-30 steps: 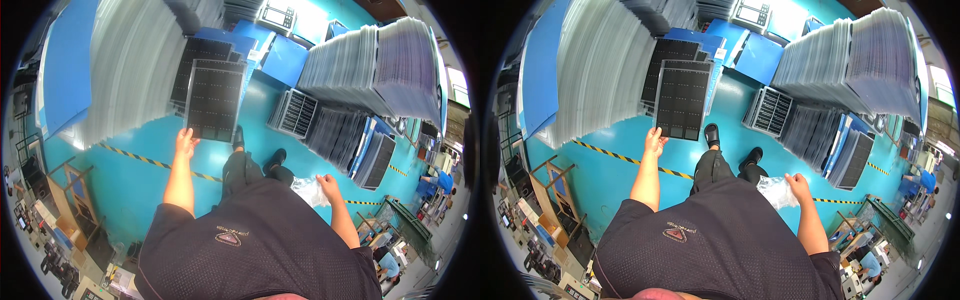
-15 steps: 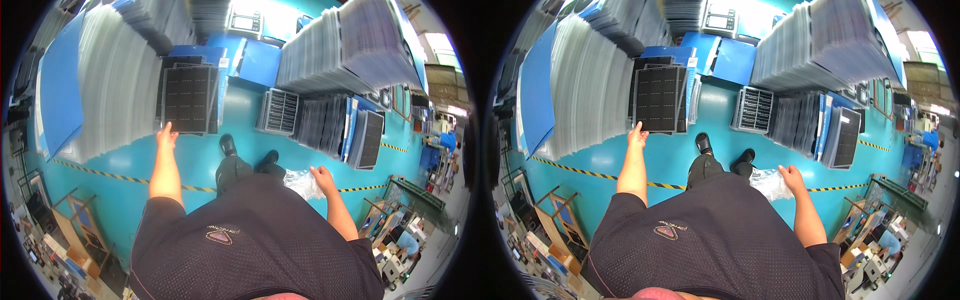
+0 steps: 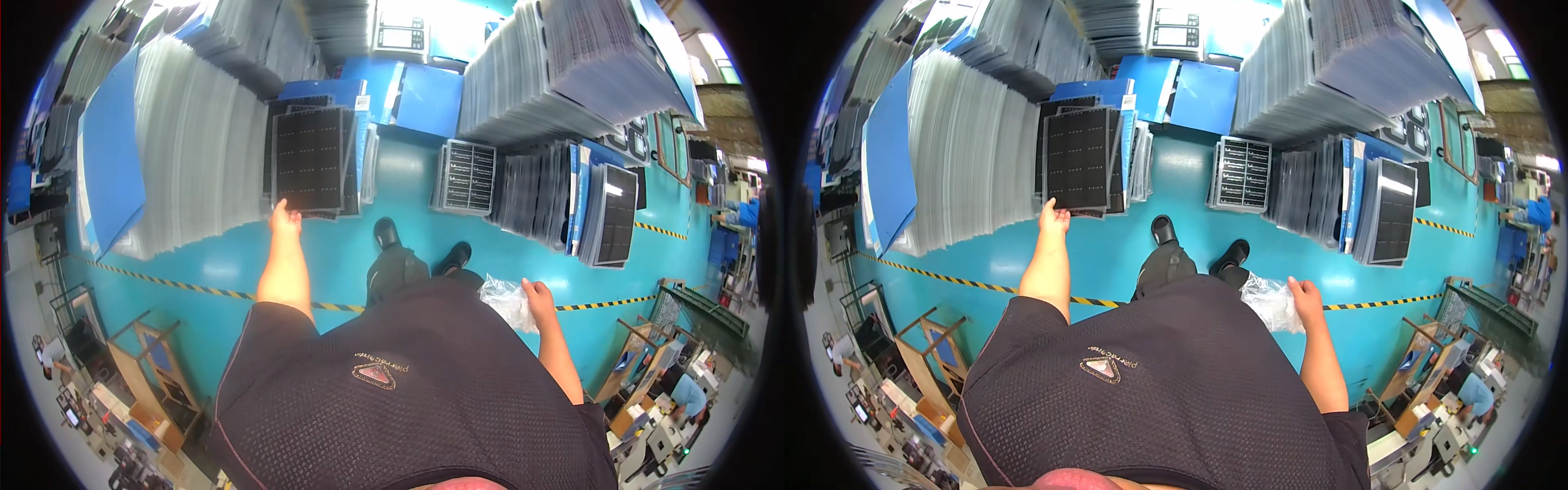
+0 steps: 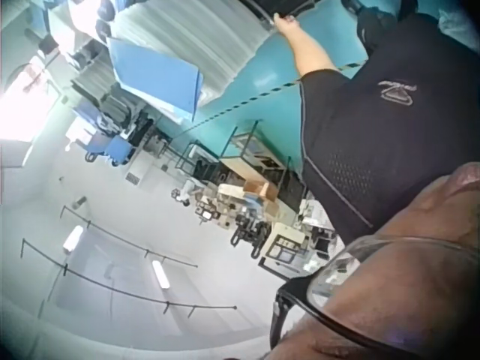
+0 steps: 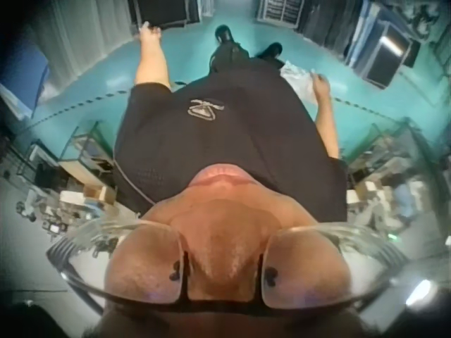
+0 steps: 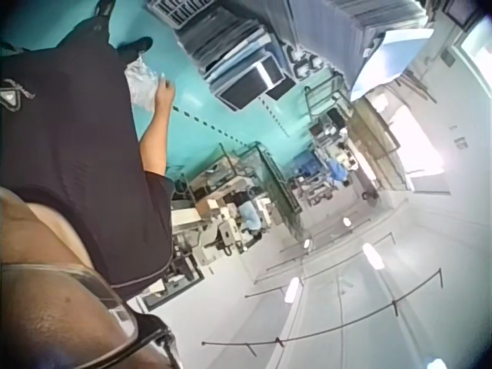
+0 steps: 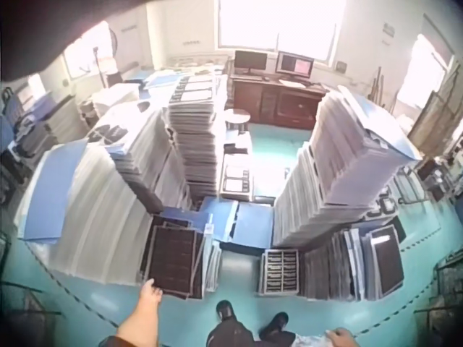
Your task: Placing electronic components into individual plastic bags on a production floor.
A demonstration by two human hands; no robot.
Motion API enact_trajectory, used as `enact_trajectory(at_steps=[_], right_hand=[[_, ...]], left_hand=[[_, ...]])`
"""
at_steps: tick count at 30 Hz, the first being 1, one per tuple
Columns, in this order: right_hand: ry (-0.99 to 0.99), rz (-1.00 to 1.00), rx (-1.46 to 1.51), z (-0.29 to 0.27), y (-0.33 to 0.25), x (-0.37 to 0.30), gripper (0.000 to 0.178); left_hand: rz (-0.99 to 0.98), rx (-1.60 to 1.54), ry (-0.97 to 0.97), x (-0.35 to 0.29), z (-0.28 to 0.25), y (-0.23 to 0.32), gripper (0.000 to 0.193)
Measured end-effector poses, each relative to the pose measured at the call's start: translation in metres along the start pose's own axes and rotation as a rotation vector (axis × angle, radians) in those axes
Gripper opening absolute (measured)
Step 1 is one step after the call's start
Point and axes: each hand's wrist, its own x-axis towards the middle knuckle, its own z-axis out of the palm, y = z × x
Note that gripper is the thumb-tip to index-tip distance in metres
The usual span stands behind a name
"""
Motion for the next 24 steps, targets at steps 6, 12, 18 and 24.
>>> enact_trajectory(at_steps=[6,12,18,24], right_hand=[[-0.032,-0.019,-0.006,0.004,-0.011,0.005,0.048],[-0.056,-0.036,-0.046,0.01,-0.035,0.001,0.044],[-0.053,-0.024,-0.036,0.016,-0.037,-0.002,0.044],[-0.046,-0.03,0.001,0.019,-0.039,-0.008,0.044]], left_hand=[[0.013,0.166,0.071,-0.007,0.017,0.001,0.036],[0.029,0.193,0.096,-0.002,0.014,0.0,0.025],[0.041,0.142,0.151,-0.02,0.034,0.002,0.025],[0.196,0.221,0.196,-0.001,0.048,-0.011,0.043]])
